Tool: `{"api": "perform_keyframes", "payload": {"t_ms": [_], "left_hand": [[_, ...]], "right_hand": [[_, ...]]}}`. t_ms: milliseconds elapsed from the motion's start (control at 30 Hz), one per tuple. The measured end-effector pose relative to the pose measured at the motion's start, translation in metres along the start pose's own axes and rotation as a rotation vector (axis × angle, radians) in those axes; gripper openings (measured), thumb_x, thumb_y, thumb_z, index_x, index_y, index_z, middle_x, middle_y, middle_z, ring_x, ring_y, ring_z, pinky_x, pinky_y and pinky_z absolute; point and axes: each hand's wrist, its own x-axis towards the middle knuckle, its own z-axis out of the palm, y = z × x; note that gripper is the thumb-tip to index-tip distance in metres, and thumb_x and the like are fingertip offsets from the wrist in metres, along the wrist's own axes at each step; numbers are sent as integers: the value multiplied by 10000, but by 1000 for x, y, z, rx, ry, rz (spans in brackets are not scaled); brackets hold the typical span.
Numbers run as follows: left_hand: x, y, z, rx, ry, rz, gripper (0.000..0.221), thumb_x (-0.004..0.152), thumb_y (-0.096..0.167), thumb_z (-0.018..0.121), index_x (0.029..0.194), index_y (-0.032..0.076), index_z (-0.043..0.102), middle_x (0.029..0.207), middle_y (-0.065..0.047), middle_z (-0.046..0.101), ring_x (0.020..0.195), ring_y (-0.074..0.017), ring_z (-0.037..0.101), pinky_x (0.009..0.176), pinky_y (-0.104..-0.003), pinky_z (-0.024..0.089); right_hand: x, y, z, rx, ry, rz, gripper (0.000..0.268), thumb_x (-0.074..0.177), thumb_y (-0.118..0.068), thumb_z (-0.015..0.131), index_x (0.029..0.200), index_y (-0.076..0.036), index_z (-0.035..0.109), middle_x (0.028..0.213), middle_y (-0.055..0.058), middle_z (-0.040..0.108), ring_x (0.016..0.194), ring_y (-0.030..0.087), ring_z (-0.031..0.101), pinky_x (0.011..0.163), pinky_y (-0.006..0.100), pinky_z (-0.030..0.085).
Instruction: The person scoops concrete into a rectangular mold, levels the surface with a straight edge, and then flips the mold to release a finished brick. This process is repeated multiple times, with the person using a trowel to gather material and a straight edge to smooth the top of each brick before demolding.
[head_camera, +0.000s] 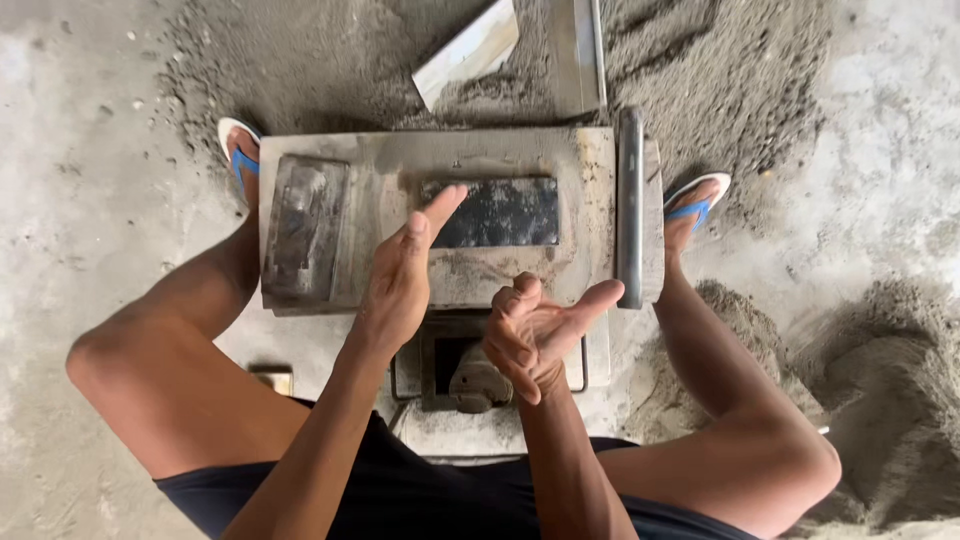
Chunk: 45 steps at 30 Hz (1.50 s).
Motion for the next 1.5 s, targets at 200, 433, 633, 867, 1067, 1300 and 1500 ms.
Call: {"api": "perform_keyframes", "payload": {"t_ms": [200, 433, 633, 867, 1067, 1300, 1500], "left_hand": [[10, -4, 4, 49, -92, -8, 511, 970, 387, 283, 1272, 48, 517, 1293, -188, 512, 1247, -365, 445, 1029, -495, 338], [8, 0, -14, 100, -207, 73, 290, 923, 145, 513, 1182, 35, 585, 1029, -169, 635, 982, -282, 620, 887, -459, 510], [5, -21, -18, 317, -162, 248, 180, 858, 43, 619, 1032, 37, 660, 904, -190, 684, 846, -298, 685, 789, -380, 554], [-26, -30, -43, -161, 17, -299, 442, 969, 273, 362, 1313, 5, 436, 1041, -304, 622, 1024, -338, 595, 887, -404, 509], [-47, -41, -43, -225, -15, -403, 400, 953, 238, 407, 1219, -43, 506, 1173, -286, 567, 1126, -367, 527, 965, -469, 453], [-97, -184, -69, 464, -136, -853, 210, 851, 199, 615, 1031, 128, 699, 853, -134, 714, 762, -251, 702, 677, -336, 550], [-124, -290, -82, 560, 55, -1055, 578, 937, 311, 464, 1421, 37, 308, 1434, -211, 318, 1321, -313, 318, 1087, -431, 277]], "right_hand": [[35, -4, 9, -906, 294, -148, 576, 751, -477, 643, 1062, -20, 483, 1044, 179, 499, 822, 321, 558, 561, 448, 519], [22, -30, 15, -2875, 430, -281, 261, 783, -280, 749, 638, -131, 590, 564, -21, 579, 451, 121, 494, 431, 237, 408], [5, -34, 18, -2960, 284, -174, 295, 801, -266, 754, 627, -124, 563, 565, 4, 580, 462, 143, 515, 466, 260, 413], [7, -28, 69, -2590, 731, 443, 178, 928, -102, 534, 775, -77, 622, 547, 82, 593, 454, 237, 579, 462, 314, 459], [-7, -20, 96, -1811, 1408, 1545, 433, 886, -4, 464, 1315, -64, 467, 1145, 288, 586, 1051, 457, 593, 892, 575, 489], [-134, -92, 59, -1964, 1689, 1694, 464, 827, -122, 515, 1290, -117, 486, 937, 172, 698, 891, 348, 683, 830, 511, 463], [-215, -107, 7, -1860, 2092, 1236, 626, 854, -195, 525, 1408, -26, 287, 1243, 314, 479, 1120, 443, 504, 898, 552, 411]]}}
